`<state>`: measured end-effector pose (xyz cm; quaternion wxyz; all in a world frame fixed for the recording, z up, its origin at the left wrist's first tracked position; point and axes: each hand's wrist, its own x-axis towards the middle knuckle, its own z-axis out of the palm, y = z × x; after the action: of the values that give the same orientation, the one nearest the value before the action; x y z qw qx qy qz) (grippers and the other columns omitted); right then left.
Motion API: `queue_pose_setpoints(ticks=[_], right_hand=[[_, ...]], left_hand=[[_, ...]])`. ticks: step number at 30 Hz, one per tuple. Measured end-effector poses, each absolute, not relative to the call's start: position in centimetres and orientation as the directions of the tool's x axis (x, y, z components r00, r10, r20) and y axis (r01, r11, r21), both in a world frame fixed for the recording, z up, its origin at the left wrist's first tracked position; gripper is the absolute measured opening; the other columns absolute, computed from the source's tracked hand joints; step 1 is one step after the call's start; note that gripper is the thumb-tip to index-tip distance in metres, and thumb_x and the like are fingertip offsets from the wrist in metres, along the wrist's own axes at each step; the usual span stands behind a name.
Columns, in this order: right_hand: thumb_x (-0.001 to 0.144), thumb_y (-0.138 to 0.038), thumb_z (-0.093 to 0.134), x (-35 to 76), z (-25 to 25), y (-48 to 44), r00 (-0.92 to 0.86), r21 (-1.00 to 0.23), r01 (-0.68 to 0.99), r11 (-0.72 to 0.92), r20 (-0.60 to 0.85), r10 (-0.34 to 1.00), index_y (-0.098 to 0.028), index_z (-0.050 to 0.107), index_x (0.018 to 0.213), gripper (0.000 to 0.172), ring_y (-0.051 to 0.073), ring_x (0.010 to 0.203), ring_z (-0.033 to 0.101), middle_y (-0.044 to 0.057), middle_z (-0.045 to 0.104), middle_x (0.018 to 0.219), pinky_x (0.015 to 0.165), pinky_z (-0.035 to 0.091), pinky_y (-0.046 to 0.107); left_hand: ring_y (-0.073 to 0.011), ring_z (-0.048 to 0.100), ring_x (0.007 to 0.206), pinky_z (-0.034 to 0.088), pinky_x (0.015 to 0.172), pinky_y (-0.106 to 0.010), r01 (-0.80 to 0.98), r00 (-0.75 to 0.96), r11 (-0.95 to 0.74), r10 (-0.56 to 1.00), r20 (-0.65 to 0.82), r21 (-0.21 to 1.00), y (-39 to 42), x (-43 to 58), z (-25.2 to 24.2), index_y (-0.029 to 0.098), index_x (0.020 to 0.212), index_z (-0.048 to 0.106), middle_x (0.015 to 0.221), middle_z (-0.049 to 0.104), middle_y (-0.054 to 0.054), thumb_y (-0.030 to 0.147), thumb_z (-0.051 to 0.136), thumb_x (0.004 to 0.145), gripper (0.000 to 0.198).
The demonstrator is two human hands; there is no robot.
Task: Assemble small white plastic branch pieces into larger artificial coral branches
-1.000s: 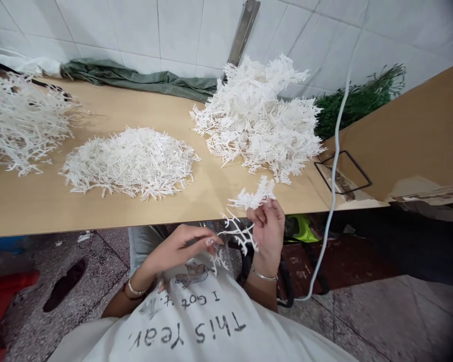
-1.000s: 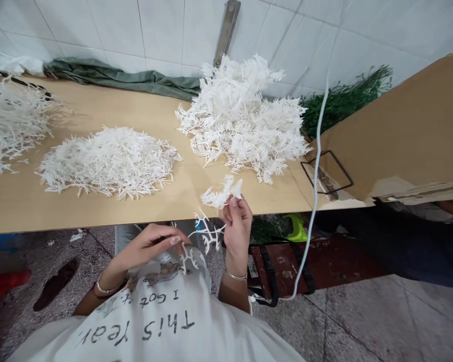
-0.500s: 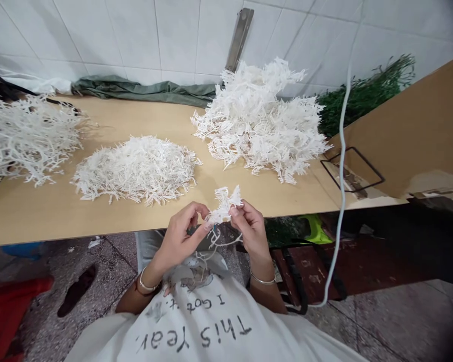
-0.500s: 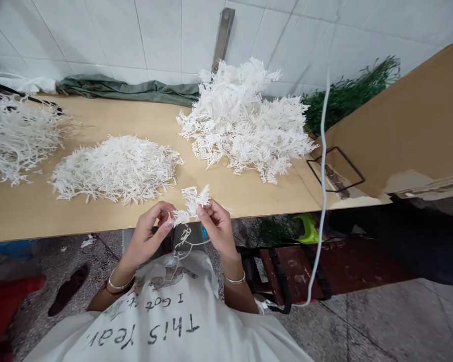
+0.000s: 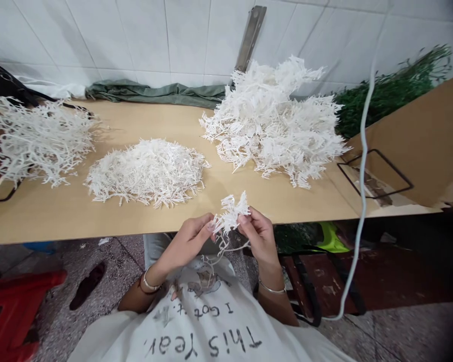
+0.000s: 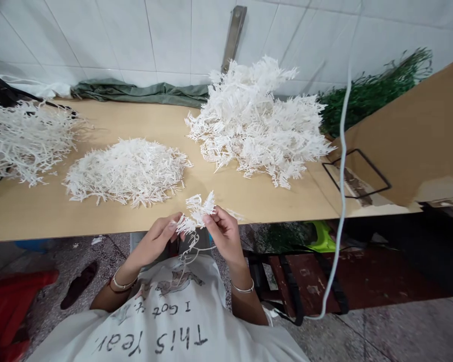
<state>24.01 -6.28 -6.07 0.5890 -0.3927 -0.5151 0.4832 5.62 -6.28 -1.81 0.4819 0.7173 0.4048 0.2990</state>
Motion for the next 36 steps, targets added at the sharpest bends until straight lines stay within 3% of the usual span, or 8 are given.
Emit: queue_pose_setpoints(ticks=[5,11,22,24,26,29,33,36], right_hand=[[0.083,-0.039,0.06,23.7,-5.8,-5.9,-0.029,-0.97,-0.045,0.239,0.24,0.97,-0.012,0.048,0.071,0.032,0.005,0.057,0.034,-0.001,0.041,0.062,0.053,0.029,0.018],[0.085,-0.034,0.057,23.3,-5.4,-5.9,0.21,-0.934,0.114,0.338,0.355,0.911,-0.012,0.028,0.056,0.047,0.003,0.051,0.021,-0.003,0.023,0.053,0.047,0.019,0.018],[0.085,-0.023,0.058,22.4,-3.7,-6.2,0.253,-0.864,0.257,0.433,0.492,0.833,-0.013,0.025,0.056,0.044,0.002,0.05,0.021,-0.004,0.02,0.052,0.046,0.017,0.02],[0.081,-0.024,0.062,23.9,-3.8,-5.4,0.422,-0.872,0.285,0.398,0.487,0.765,-0.013,0.03,0.054,0.044,0.003,0.048,0.025,-0.003,0.026,0.05,0.045,0.02,0.02],[0.077,-0.028,0.066,26.6,-3.9,-4.5,0.77,-0.906,0.257,0.336,0.403,0.495,-0.014,0.037,0.055,0.039,0.004,0.048,0.032,-0.002,0.036,0.051,0.045,0.025,0.02],[0.078,-0.032,0.064,30.0,-3.8,-3.9,0.897,-0.932,0.117,0.344,0.248,0.366,-0.015,0.044,0.056,0.034,0.005,0.048,0.035,-0.001,0.04,0.051,0.045,0.028,0.022],[0.074,-0.043,0.07,29.2,-4.0,-4.4,0.72,-0.936,0.079,0.343,0.291,0.63,-0.013,0.044,0.055,0.044,0.004,0.048,0.031,-0.002,0.036,0.048,0.044,0.024,0.02],[0.076,-0.047,0.067,26.7,-4.5,-4.5,0.603,-0.954,0.013,0.3,0.247,0.759,-0.013,0.037,0.055,0.051,0.003,0.048,0.028,-0.004,0.031,0.049,0.044,0.023,0.018]], left_hand=[[-0.0039,0.044,0.053,0.034,0.06,-0.017,0.22,0.576,-0.047,0.813,-0.09,0.974,-6.0,5.5,-1.9,0.01,0.079,0.06,0.058,0.051,0.001,0.045,0.037,0.096,0.045],[-0.002,0.029,0.05,0.025,0.052,-0.017,0.226,0.635,-0.108,0.77,-0.063,0.968,-6.7,5.2,-2.0,0.01,0.063,0.046,0.053,0.037,0.003,0.042,0.039,0.096,0.046],[-0.0032,0.028,0.051,0.024,0.053,-0.02,0.244,0.617,-0.16,0.786,-0.026,0.956,-8.3,4.6,0.0,0.012,0.062,0.043,0.054,0.035,0.002,0.031,0.036,0.097,0.041],[-0.0031,0.031,0.05,0.026,0.052,-0.02,0.226,0.649,-0.183,0.761,-0.008,0.957,-9.2,3.6,0.5,0.012,0.061,0.043,0.052,0.037,0.002,0.029,0.036,0.097,0.041],[-0.0036,0.035,0.048,0.029,0.052,-0.02,0.222,0.604,-0.217,0.796,0.04,0.951,-10.3,2.0,1.0,0.013,0.058,0.043,0.05,0.039,0.002,0.025,0.035,0.097,0.041],[-0.0048,0.036,0.046,0.027,0.049,-0.021,0.381,0.287,-0.207,0.953,0.098,0.901,-11.3,-0.8,1.2,0.014,0.057,0.045,0.049,0.039,0.001,0.026,0.036,0.097,0.042],[-0.0061,0.046,0.054,0.035,0.054,-0.02,0.553,0.243,-0.16,0.97,0.025,0.818,-9.2,-1.8,0.7,0.015,0.066,0.057,0.057,0.05,0.0,0.036,0.04,0.096,0.04],[-0.0069,0.052,0.065,0.038,0.062,-0.019,0.671,0.141,-0.197,0.98,0.138,0.715,-6.1,-0.9,0.4,0.016,0.078,0.064,0.07,0.059,-0.001,0.04,0.043,0.094,0.036]])
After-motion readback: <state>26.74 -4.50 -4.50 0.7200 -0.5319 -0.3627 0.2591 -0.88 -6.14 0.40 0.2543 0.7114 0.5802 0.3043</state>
